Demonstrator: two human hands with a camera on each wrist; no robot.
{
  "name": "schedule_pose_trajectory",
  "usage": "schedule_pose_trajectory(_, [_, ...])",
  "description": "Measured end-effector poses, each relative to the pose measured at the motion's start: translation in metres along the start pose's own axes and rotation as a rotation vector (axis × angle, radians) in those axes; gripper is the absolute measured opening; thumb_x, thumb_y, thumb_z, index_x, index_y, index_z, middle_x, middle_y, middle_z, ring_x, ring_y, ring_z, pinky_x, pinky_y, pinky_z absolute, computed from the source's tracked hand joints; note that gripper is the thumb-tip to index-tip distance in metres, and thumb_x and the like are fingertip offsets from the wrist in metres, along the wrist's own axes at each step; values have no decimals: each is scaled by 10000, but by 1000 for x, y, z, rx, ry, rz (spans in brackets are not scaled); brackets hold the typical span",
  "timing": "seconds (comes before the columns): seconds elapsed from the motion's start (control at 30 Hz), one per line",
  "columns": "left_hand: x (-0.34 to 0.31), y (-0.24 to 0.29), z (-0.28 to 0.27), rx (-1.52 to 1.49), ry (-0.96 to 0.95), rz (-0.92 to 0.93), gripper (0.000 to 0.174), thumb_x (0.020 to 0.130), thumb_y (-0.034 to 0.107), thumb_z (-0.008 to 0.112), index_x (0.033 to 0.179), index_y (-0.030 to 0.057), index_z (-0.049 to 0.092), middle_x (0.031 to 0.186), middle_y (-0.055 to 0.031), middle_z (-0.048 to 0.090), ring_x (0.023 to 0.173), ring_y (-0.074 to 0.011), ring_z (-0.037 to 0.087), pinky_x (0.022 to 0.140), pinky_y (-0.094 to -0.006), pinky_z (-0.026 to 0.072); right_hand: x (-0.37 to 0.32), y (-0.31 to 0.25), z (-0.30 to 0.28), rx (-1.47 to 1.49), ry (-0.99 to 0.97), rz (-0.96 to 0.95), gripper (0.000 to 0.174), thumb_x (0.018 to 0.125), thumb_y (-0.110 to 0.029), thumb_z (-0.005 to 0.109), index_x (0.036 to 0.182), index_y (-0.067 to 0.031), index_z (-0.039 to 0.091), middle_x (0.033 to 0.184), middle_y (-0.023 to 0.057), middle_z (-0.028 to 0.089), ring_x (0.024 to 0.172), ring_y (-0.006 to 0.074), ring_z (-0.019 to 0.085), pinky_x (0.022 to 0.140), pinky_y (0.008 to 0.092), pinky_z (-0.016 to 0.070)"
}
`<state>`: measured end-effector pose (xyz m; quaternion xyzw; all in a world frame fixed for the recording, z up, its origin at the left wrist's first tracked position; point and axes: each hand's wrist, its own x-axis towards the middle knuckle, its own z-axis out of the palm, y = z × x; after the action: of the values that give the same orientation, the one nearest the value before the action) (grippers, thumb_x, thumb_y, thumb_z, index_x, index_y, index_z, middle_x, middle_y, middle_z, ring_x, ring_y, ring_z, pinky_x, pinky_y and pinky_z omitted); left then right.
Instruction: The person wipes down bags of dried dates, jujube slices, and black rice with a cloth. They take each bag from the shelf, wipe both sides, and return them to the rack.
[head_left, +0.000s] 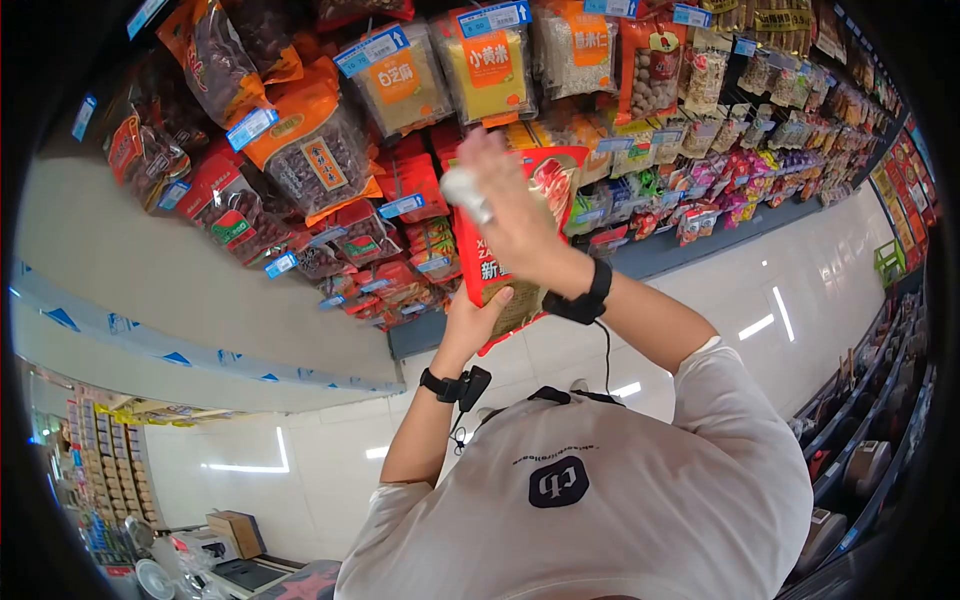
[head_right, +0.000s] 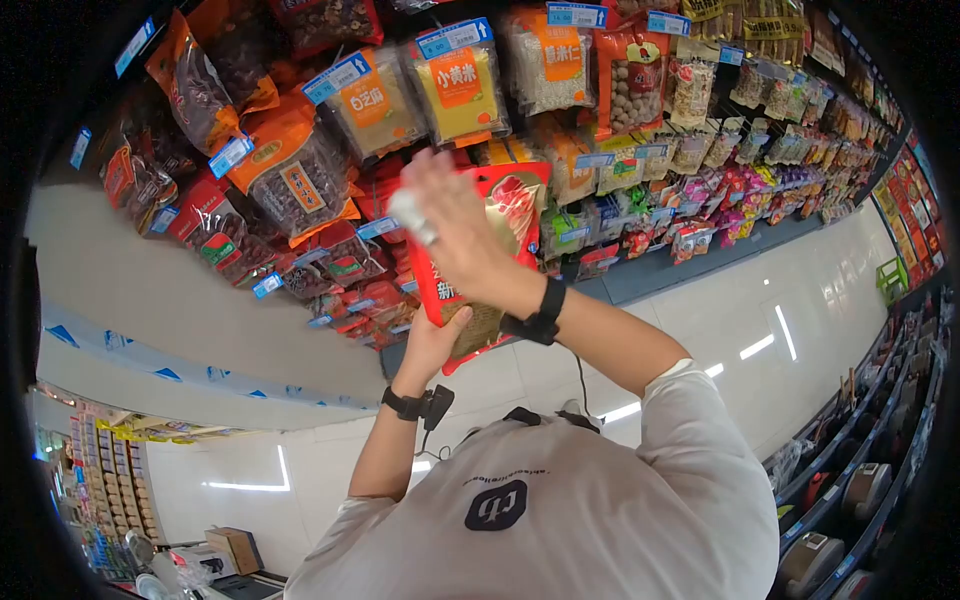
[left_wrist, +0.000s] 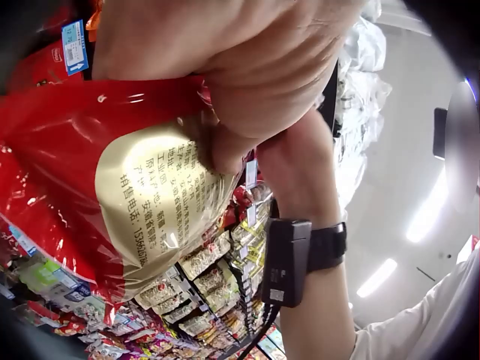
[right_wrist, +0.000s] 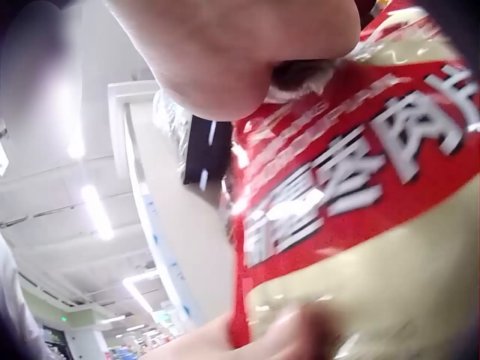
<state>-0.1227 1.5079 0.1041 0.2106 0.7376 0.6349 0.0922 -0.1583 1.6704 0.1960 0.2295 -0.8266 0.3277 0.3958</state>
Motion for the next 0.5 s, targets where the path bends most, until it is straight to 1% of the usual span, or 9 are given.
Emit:
schedule_pose_trajectory(0.03, [-1, -5, 2, 4, -5, -4, 437, 949, 225, 728, 1282, -6, 566, 1182, -91, 687, 1062, -174, 634, 937, -353, 500, -1, -18, 1, 24, -84, -32, 656, 971, -124, 525, 1584, -88, 295, 1662, 169, 213, 1540, 380, 165, 1226, 573, 116])
schedule_pose_trajectory(0.1, [1, -14, 5, 45, 78, 39, 459, 942, 254, 734, 1289, 4, 567, 1189, -120, 695, 1083, -201, 638, 950, -360, 493, -3, -28, -4, -90, -219, -142, 646, 960, -106, 531, 1572, -88, 325, 1651, 175, 241, 1532, 386, 191, 1227, 560, 137])
schedule_pose_trajectory(0.13, [1, -14, 4, 51, 69, 39, 459, 942, 254, 734, 1289, 4, 567, 1189, -120, 695, 1083, -201, 638, 950, -360, 493, -2, -22, -4, -92, -211, -135, 646, 960, -106, 531, 1572, -88, 325, 1651, 175, 241, 1532, 386, 191, 1227, 560, 137])
schedule_pose_trajectory(0.23, [-2, -10, 0, -93, 27, -17, 436, 942, 246, 735, 1267, 5, 573, 1172, -114, 695, 1080, -200, 637, 948, -365, 493, 1, 19, -8, -210, 127, 69, 622, 935, -65, 521, 1539, -55, 371, 1623, 198, 297, 1510, 403, 243, 1216, 551, 185])
schedule_pose_trajectory(0.3, [-4, -7, -2, -136, 61, 1, 418, 946, 234, 731, 1255, 1, 573, 1153, -102, 694, 1071, -186, 633, 941, -360, 496, -7, 38, -21, -227, 138, 204, 610, 923, -59, 521, 1520, -44, 395, 1608, 210, 322, 1505, 406, 255, 1214, 545, 190])
schedule_pose_trajectory(0.37, [1, -10, -1, -155, 81, 0, 407, 949, 225, 728, 1251, 0, 575, 1146, -95, 693, 1065, -176, 631, 935, -354, 497, -24, 32, -10, -215, -32, 45, 622, 899, -31, 526, 1510, -43, 410, 1601, 205, 334, 1504, 398, 260, 1219, 550, 180])
schedule_pose_trajectory(0.4, [2, -12, -1, -169, 89, -3, 395, 952, 216, 725, 1247, -1, 577, 1138, -89, 692, 1059, -167, 628, 929, -348, 498, -33, 11, -6, -153, -103, -2, 555, 911, -31, 524, 1464, -41, 477, 1569, 204, 394, 1480, 402, 317, 1209, 542, 218])
schedule_pose_trajectory(0.43, [2, -14, 1, -166, 87, -3, 395, 952, 216, 725, 1247, -1, 577, 1138, -89, 692, 1059, -167, 628, 929, -348, 498, -44, -5, -5, -100, -228, -115, 555, 895, -35, 534, 1449, -51, 494, 1559, 196, 409, 1467, 392, 344, 1207, 545, 231])
schedule_pose_trajectory(0.5, [2, -16, 7, -286, 190, -39, 389, 956, 202, 719, 1253, -4, 574, 1141, -78, 690, 1058, -153, 621, 928, -340, 497, -47, -20, -15, -72, -298, -175, 529, 908, -42, 539, 1436, -45, 500, 1533, 185, 441, 1449, 375, 373, 1211, 543, 225])
